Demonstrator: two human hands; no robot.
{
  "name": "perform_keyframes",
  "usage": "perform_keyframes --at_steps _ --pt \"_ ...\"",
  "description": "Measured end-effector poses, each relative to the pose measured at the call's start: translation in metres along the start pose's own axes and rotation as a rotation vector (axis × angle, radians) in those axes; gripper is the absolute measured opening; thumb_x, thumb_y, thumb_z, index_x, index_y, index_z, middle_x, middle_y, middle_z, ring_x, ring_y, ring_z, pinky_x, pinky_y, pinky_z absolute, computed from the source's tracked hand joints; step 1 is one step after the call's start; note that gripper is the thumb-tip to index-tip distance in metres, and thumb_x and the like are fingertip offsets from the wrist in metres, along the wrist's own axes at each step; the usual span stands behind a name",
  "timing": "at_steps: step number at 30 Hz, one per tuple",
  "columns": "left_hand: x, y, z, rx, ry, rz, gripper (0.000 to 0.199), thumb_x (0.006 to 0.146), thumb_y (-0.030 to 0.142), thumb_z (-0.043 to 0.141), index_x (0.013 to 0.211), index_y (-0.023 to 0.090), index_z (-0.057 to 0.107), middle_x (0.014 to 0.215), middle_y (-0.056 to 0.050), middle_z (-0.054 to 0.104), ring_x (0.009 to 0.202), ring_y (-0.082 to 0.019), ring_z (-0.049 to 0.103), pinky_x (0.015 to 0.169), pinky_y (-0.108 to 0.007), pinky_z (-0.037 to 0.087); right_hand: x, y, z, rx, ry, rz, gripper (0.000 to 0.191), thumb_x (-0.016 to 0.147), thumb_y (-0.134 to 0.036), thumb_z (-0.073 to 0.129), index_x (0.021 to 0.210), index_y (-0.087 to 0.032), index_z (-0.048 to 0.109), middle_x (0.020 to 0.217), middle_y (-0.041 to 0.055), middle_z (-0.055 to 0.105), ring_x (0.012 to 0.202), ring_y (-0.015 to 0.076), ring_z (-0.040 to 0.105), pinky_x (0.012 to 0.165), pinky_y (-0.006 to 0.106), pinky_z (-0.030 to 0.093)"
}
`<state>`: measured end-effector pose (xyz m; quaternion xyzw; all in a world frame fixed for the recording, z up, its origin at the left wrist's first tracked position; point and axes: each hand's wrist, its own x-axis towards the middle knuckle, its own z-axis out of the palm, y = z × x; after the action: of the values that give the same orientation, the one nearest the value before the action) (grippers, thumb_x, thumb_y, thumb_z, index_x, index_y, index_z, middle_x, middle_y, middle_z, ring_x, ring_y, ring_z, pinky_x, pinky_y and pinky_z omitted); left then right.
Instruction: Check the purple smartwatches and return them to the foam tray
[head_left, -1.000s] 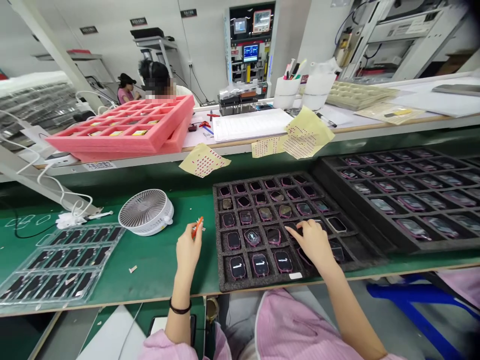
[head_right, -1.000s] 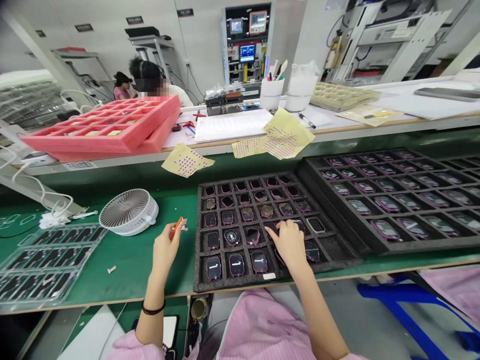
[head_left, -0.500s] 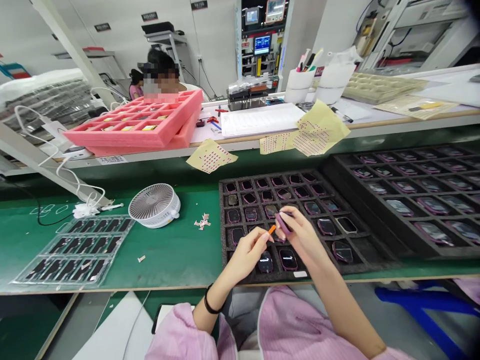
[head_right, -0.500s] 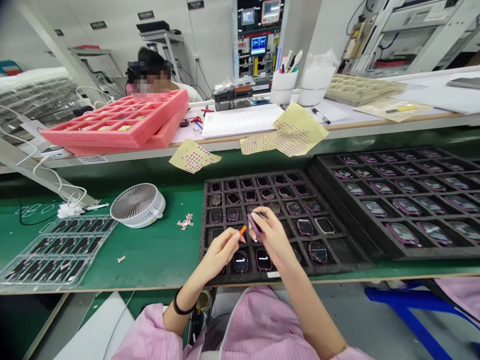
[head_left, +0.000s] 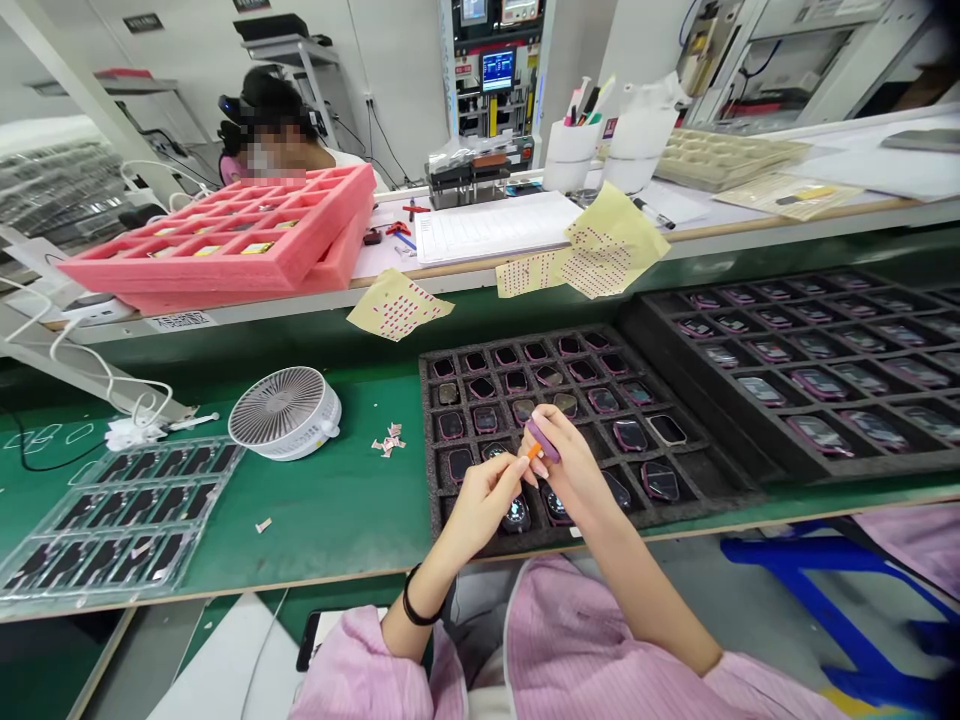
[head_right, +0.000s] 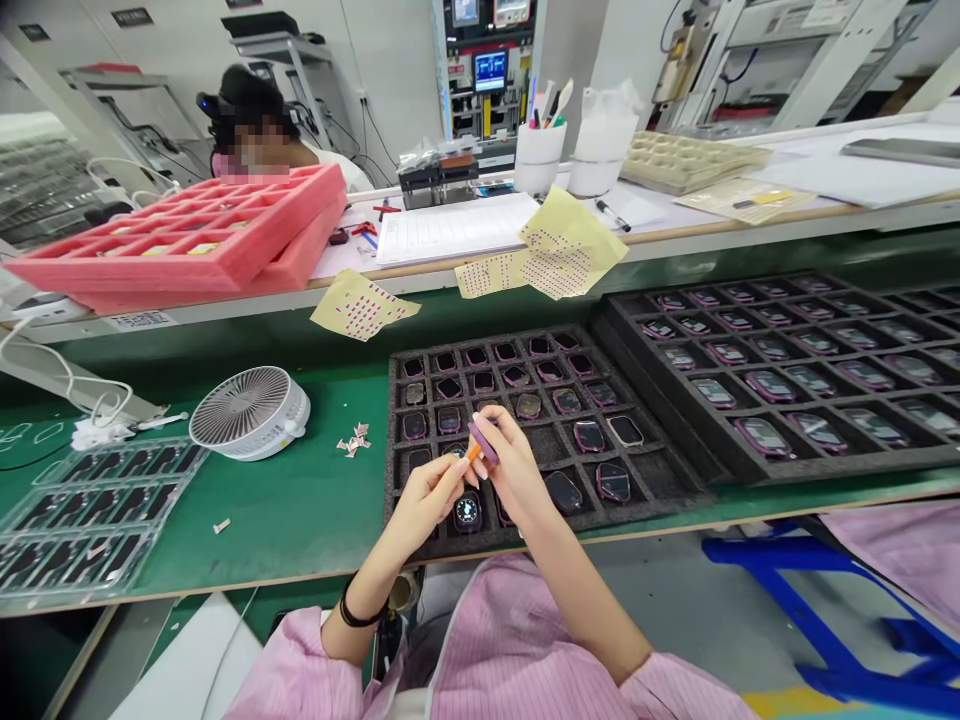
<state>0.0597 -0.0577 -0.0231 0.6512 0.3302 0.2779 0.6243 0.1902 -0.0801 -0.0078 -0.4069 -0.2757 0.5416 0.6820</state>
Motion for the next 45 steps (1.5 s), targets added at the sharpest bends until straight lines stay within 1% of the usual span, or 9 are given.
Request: perform_keyframes --at_steps 6,11,18,23,27,33,38,41,45 --pt "0.002 0.008 -0.008 -0.046 -0.060 0.000 0.049 0.086 0.059 0.050 0.072 0.013 0.062 0.044 0.008 0.033 0.040 -0.005 0.024 0.042 -0.021 0.018 0.000 0.005 -0.003 -0.048 -0.027 0.008 0.032 0.076 -0.044 0.073 0.079 -0.022 0.050 0.048 -0.0114 0.039 0.034 0.0026 0.023 0.034 0.017 0.014" --pt "0.004 0.004 -0.005 -0.099 -0.069 0.017 0.054 0.082 0.065 0.051 0.068 0.013 0.061 0.041 0.008 0.033 0.038 -0.004 0.023 0.040 -0.020 0.017 0.003 0.012 0.001 0.248 -0.092 0.224 0.041 0.067 -0.042 0.078 0.067 -0.022 0.043 0.047 -0.0118 0.035 0.035 0.0025 0.014 0.033 0.017 0.020" --pt "0.007 -0.005 -0.001 -0.134 0.000 0.005 0.053 0.082 0.065 0.051 0.065 0.016 0.053 0.044 0.008 0.035 0.040 -0.005 0.028 0.042 -0.019 0.024 0.003 0.020 -0.004 0.269 -0.042 0.231 0.040 0.067 -0.041 0.078 0.062 -0.020 0.044 0.042 -0.0114 0.032 0.032 0.0018 0.015 0.033 0.017 0.019" --pt "0.007 -0.007 0.006 -0.120 0.093 0.055 0.046 0.080 0.061 0.057 0.071 0.015 0.054 0.063 0.001 0.054 0.057 -0.009 0.048 0.057 -0.022 0.040 -0.009 0.027 -0.002 0.017 0.095 0.101 0.034 0.069 -0.043 0.078 0.087 -0.024 0.057 0.061 -0.0060 0.052 0.043 0.0066 0.038 0.037 0.018 0.027" --pt "0.003 -0.006 0.000 -0.047 0.103 0.024 0.049 0.083 0.060 0.053 0.064 0.015 0.051 0.054 0.005 0.041 0.049 -0.007 0.034 0.049 -0.021 0.028 -0.008 0.030 -0.013 -0.186 0.069 0.035 0.032 0.076 -0.050 0.070 0.090 -0.026 0.054 0.062 -0.0059 0.050 0.047 0.0091 0.042 0.040 0.019 0.030" --pt "-0.006 -0.015 -0.067 0.423 0.462 0.013 0.040 0.089 0.043 0.050 0.059 0.017 0.045 0.053 0.005 0.035 0.050 -0.008 0.034 0.051 -0.022 0.024 0.015 0.007 -0.086 -0.844 0.343 -0.304 0.035 0.081 -0.056 0.056 0.094 -0.024 0.054 0.088 0.0043 0.061 0.071 0.0185 0.056 0.064 0.031 0.045" --pt "-0.008 -0.026 -0.109 0.798 0.610 -0.201 0.016 0.089 0.031 0.054 0.080 0.018 0.057 0.066 -0.002 0.060 0.063 -0.018 0.057 0.060 -0.025 0.035 0.028 0.006 -0.130 -1.268 0.186 -0.395 0.036 0.086 -0.058 0.044 0.089 -0.023 0.055 0.087 0.0081 0.066 0.080 0.0258 0.061 0.076 0.038 0.045" --pt "-0.008 -0.023 -0.100 0.821 0.577 -0.149 0.019 0.091 0.036 0.053 0.094 0.018 0.058 0.081 -0.005 0.067 0.073 -0.020 0.063 0.065 -0.026 0.040 0.032 0.015 -0.133 -1.411 0.047 -0.423 0.037 0.090 -0.055 0.039 0.084 -0.024 0.057 0.080 0.0078 0.066 0.077 0.0273 0.060 0.074 0.041 0.045" --pt "-0.007 -0.013 -0.066 0.827 0.317 0.015 0.023 0.092 0.041 0.052 0.089 0.019 0.059 0.073 -0.001 0.063 0.066 -0.016 0.059 0.062 -0.024 0.039 0.029 0.012 -0.138 -1.504 0.030 -0.522 0.034 0.094 -0.047 0.039 0.086 -0.022 0.061 0.087 0.0093 0.066 0.084 0.0272 0.059 0.078 0.041 0.044"
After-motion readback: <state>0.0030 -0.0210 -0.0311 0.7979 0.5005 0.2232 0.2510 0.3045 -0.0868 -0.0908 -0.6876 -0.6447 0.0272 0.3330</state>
